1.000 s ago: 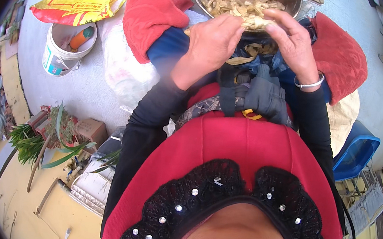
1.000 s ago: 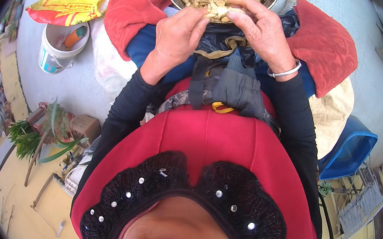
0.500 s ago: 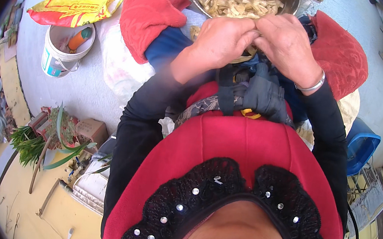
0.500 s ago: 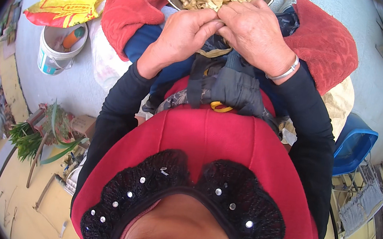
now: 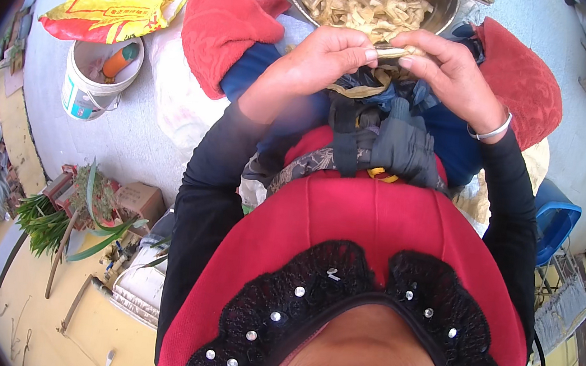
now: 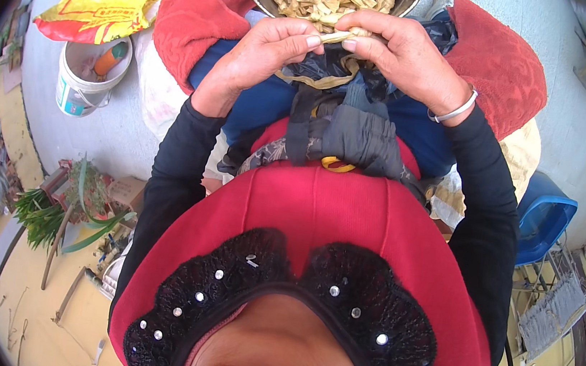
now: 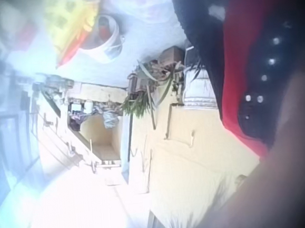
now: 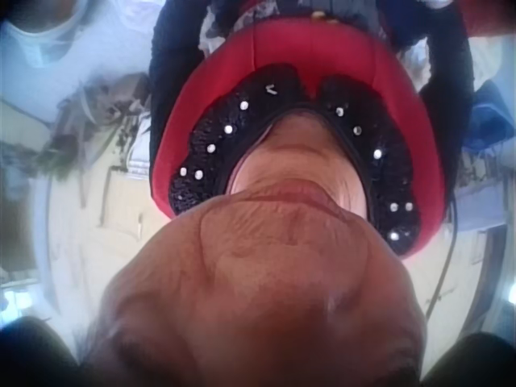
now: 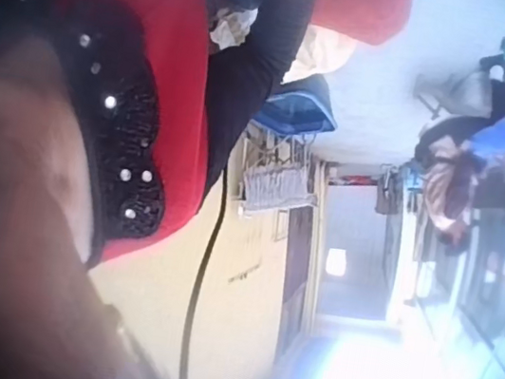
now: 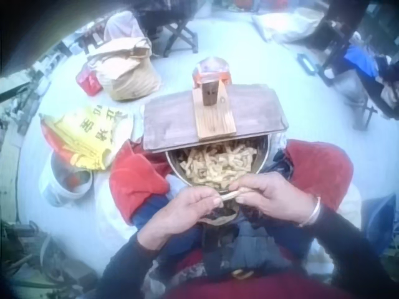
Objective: The person sits and peels the skin off light-colored vegetable strips by hand, placing the peeled pieces into a metal bowl on their lap. The person handles the strips one at a time, removing the outer layer and discarding the peelings.
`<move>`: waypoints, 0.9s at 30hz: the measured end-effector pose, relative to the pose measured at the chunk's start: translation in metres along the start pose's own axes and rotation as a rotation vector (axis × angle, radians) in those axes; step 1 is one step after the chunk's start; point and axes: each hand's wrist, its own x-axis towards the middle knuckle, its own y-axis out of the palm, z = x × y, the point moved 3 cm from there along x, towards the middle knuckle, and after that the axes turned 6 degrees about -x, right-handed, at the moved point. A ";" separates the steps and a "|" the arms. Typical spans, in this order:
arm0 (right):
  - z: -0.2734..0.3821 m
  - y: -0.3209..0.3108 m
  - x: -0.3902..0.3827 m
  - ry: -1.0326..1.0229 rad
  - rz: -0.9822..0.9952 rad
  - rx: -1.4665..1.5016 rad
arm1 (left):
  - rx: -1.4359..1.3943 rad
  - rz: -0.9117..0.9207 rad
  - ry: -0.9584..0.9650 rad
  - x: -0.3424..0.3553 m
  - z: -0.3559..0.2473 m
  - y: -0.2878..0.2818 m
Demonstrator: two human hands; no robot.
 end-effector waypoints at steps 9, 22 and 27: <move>0.025 -0.019 0.013 -0.066 0.062 -0.272 | 0.207 -0.054 0.097 0.000 -0.025 -0.004; -0.030 -0.042 0.086 0.135 -0.373 0.159 | 0.448 -0.413 0.285 0.075 -0.054 -0.067; -0.044 -0.047 0.102 0.127 -0.400 0.044 | 0.503 -0.504 0.286 0.093 -0.058 -0.080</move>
